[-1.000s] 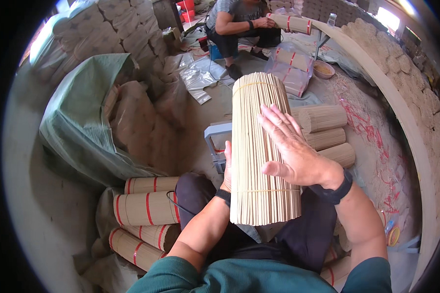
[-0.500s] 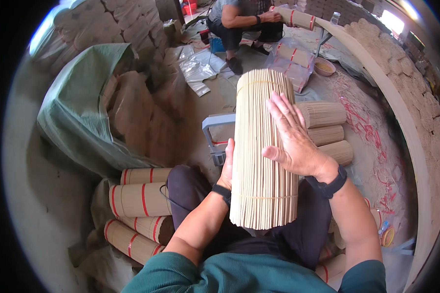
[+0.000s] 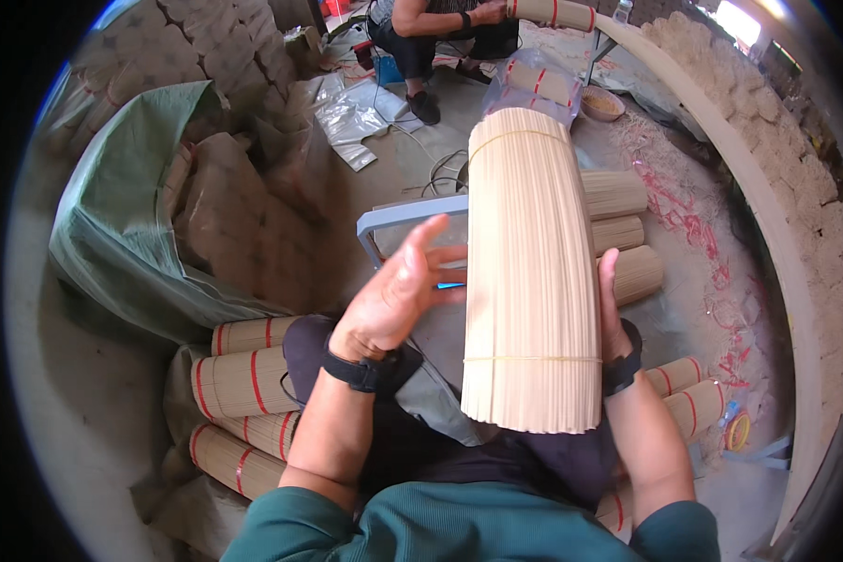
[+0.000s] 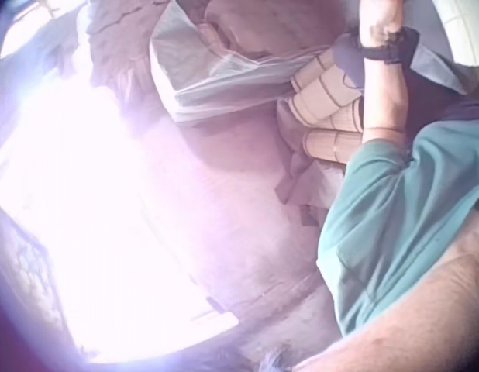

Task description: Bundling, weighing, and inspecting wooden sticks in a factory setting.

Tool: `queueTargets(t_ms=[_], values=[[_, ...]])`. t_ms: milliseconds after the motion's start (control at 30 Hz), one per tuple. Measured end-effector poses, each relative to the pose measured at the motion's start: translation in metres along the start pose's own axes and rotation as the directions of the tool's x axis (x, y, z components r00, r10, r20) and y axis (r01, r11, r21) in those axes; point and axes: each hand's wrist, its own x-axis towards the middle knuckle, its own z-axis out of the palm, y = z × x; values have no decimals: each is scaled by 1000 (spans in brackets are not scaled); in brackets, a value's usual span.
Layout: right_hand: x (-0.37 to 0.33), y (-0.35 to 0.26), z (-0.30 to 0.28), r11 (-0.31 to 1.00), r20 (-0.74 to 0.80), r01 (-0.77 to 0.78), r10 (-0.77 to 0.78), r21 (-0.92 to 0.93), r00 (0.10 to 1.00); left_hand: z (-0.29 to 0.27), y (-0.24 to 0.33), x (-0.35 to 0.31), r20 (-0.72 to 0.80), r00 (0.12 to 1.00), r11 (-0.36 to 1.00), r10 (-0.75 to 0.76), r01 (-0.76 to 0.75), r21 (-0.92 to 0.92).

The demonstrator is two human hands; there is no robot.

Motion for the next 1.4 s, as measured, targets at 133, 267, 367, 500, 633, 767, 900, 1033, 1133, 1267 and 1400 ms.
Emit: queueTargets(t_ms=[133, 267, 367, 500, 633, 767, 900, 1033, 1133, 1267, 1400], values=[[13, 19, -15, 882, 354, 82, -269, 463, 896, -19, -60, 34, -28, 988, 868, -155, 122, -480], [8, -11, 29, 972, 24, -103, 110, -210, 994, -8, -77, 28, 253, 958, 304, 137, 202, -931], [4, -25, 31, 978, 65, -92, 106, -189, 992, -13, -69, 19, 184, 983, 456, -21, 173, -873], [5, -9, 17, 918, -44, -118, 109, -379, 993, -6, -48, 15, -163, 985, 807, -52, -55, -588], [-5, 1, -2, 982, 11, -58, 61, -180, 998, -22, -41, 13, -101, 994, 826, -37, -26, -564], [7, 4, 21, 973, 38, -136, 145, -187, 989, -6, -73, 22, 302, 871, -306, 387, 430, -849], [11, -31, 51, 708, 160, 142, -42, -691, 986, -25, -92, 11, 133, 985, 360, 114, 83, -929], [19, -56, 98, 193, 271, 346, -330, -918, 904, -21, -85, 9, 227, 964, 297, 142, 177, -938], [30, -48, 115, -370, 617, 538, -137, -757, 775, -7, -71, 4, 69, 997, 549, 26, 43, -835], [47, -22, 80, -432, 517, 483, 46, -762, 855, -17, -72, 3, 73, 997, 664, -25, 72, -744], [35, -26, 122, -406, 618, 563, -6, -720, 786, -15, -72, -3, 23, 999, 709, -38, 43, -704]])
